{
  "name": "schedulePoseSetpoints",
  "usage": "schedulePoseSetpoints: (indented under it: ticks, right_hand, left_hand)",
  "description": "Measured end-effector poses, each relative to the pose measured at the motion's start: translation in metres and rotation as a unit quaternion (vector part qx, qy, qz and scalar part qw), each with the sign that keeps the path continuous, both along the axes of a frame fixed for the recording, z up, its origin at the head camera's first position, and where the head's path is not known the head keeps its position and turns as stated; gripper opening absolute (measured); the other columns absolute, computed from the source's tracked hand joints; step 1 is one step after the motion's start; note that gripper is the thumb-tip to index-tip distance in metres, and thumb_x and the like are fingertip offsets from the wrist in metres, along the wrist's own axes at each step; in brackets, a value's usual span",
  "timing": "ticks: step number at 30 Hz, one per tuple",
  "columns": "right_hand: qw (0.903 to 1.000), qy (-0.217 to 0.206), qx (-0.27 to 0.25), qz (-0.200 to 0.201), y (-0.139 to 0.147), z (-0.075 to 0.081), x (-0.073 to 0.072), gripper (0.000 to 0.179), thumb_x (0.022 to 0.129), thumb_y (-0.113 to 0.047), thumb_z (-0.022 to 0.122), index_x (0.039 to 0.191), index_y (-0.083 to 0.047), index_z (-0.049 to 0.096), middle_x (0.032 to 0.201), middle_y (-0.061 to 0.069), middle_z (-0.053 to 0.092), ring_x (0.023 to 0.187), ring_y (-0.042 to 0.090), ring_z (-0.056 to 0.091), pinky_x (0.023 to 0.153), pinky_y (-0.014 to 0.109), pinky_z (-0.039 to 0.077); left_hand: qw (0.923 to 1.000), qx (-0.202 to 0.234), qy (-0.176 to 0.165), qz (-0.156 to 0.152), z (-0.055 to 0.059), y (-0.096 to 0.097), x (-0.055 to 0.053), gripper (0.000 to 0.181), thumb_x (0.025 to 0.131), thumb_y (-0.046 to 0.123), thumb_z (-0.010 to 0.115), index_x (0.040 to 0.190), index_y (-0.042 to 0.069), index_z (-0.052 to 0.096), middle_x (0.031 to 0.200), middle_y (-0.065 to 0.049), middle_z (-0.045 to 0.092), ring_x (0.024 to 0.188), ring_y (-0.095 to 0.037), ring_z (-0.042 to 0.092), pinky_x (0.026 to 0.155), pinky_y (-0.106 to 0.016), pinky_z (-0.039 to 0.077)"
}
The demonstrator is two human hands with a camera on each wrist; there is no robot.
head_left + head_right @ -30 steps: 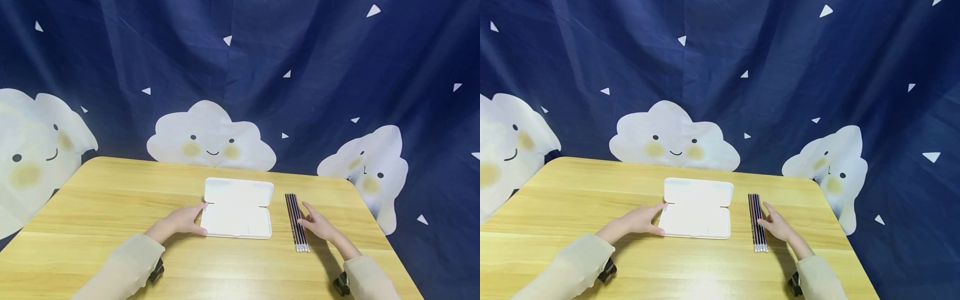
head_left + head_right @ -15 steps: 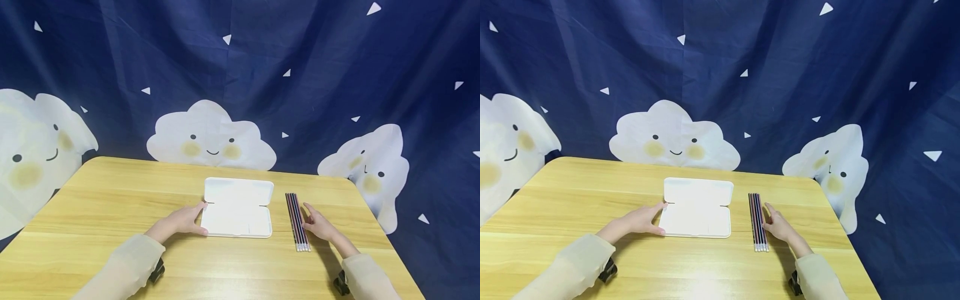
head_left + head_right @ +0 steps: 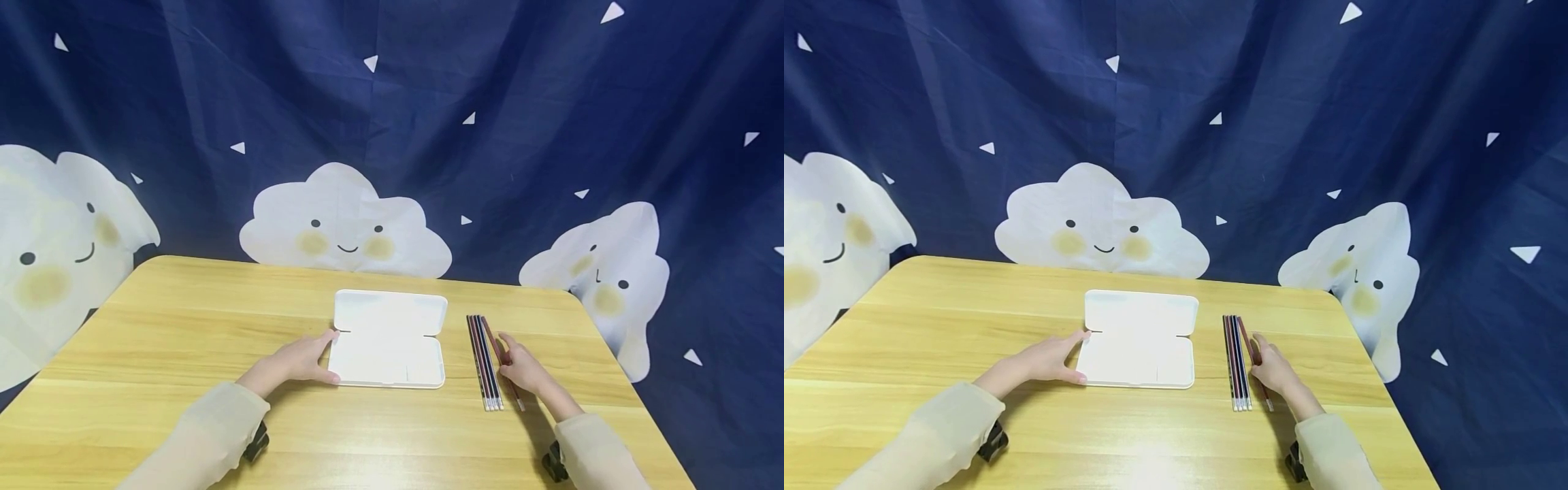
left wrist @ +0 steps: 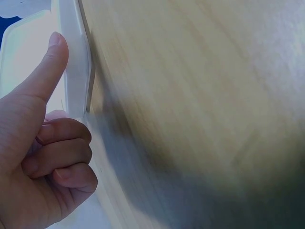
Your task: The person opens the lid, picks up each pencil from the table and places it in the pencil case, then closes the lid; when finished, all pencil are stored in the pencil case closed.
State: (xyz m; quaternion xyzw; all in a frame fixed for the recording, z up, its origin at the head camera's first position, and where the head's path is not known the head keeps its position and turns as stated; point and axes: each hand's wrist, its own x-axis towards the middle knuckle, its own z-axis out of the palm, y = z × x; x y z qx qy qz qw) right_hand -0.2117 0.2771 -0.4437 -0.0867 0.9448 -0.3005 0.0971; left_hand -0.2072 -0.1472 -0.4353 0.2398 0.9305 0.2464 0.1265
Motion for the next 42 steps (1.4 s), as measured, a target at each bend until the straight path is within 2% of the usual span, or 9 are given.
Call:
schedulePoseSetpoints:
  ticks: [6,12,16,19,26,29,33,38,42]
  right_hand:
    - [0.9995,0.002,0.016,-0.027,0.000,0.001,0.003,0.061,0.075,0.009,0.055,0.128,0.019,0.027,0.087,0.018,0.057,0.075,0.023,0.055,0.068,0.037,0.050]
    - [0.9996,0.025,0.006,-0.012,0.000,0.003,0.002,0.048,0.077,0.011,0.052,0.121,0.021,0.036,0.087,0.022,0.059,0.078,0.029,0.058,0.070,0.039,0.051]
    - [0.9986,0.048,-0.018,-0.009,0.001,0.006,0.000,0.045,0.076,0.013,0.049,0.119,0.021,0.039,0.082,0.018,0.056,0.071,0.023,0.053,0.064,0.032,0.048]
    - [0.9964,0.072,-0.041,-0.014,0.002,0.010,0.000,0.042,0.076,0.014,0.048,0.117,0.019,0.041,0.084,0.020,0.054,0.074,0.025,0.053,0.063,0.031,0.046]
    - [0.9875,0.139,-0.073,-0.001,-0.005,0.020,-0.003,0.031,0.082,0.013,0.051,0.113,0.014,0.052,0.092,0.021,0.059,0.086,0.029,0.056,0.075,0.035,0.047]
    - [0.9846,0.151,-0.088,-0.003,-0.011,0.024,-0.001,0.030,0.084,0.012,0.051,0.114,0.013,0.053,0.094,0.021,0.059,0.089,0.028,0.055,0.077,0.037,0.048]
    - [0.9797,0.145,-0.138,-0.005,-0.019,0.028,0.002,0.031,0.085,0.011,0.050,0.116,0.012,0.052,0.097,0.022,0.057,0.090,0.023,0.054,0.077,0.029,0.049]
    - [0.9683,0.132,-0.205,0.053,-0.028,0.028,0.005,0.029,0.086,0.011,0.049,0.115,0.009,0.054,0.096,0.023,0.055,0.086,0.014,0.052,0.067,0.022,0.049]
    - [0.9654,0.125,-0.207,0.098,-0.035,0.027,0.006,0.028,0.086,0.009,0.052,0.113,0.007,0.056,0.092,0.022,0.055,0.084,0.007,0.052,0.067,0.022,0.049]
  left_hand:
    - [1.0000,0.003,-0.004,-0.002,0.001,0.001,0.000,0.090,0.068,0.042,0.076,0.132,-0.006,0.034,0.122,-0.030,0.051,0.105,-0.043,0.053,0.086,-0.051,0.044]
    - [1.0000,0.002,-0.001,-0.002,0.001,-0.001,-0.002,0.090,0.068,0.042,0.076,0.132,-0.005,0.034,0.119,-0.030,0.052,0.103,-0.043,0.055,0.085,-0.051,0.045]
    - [1.0000,-0.002,0.002,-0.004,0.003,-0.001,-0.002,0.090,0.069,0.042,0.076,0.133,-0.005,0.034,0.120,-0.030,0.052,0.104,-0.042,0.054,0.086,-0.050,0.044]
    - [1.0000,-0.006,0.003,-0.007,0.004,0.000,-0.001,0.089,0.069,0.042,0.076,0.132,-0.004,0.034,0.119,-0.030,0.053,0.103,-0.042,0.055,0.085,-0.050,0.045]
    - [0.9999,-0.010,0.001,-0.007,0.003,0.001,-0.001,0.089,0.069,0.043,0.076,0.132,-0.005,0.034,0.119,-0.030,0.053,0.104,-0.042,0.055,0.086,-0.050,0.044]
    - [0.9999,-0.008,-0.001,-0.007,0.002,0.001,-0.001,0.089,0.069,0.043,0.075,0.132,-0.005,0.034,0.120,-0.029,0.052,0.105,-0.042,0.054,0.087,-0.050,0.044]
    - [0.9999,-0.007,-0.002,-0.008,0.001,0.001,-0.001,0.089,0.070,0.044,0.075,0.133,-0.004,0.034,0.121,-0.029,0.052,0.105,-0.043,0.054,0.087,-0.050,0.044]
    - [0.9999,-0.010,-0.004,-0.007,0.001,0.002,-0.001,0.090,0.070,0.044,0.075,0.133,-0.004,0.033,0.121,-0.030,0.051,0.105,-0.043,0.053,0.087,-0.051,0.044]
    - [0.9999,-0.010,-0.008,-0.002,0.000,0.001,-0.002,0.091,0.069,0.044,0.075,0.133,-0.004,0.033,0.123,-0.029,0.050,0.107,-0.043,0.053,0.088,-0.051,0.043]
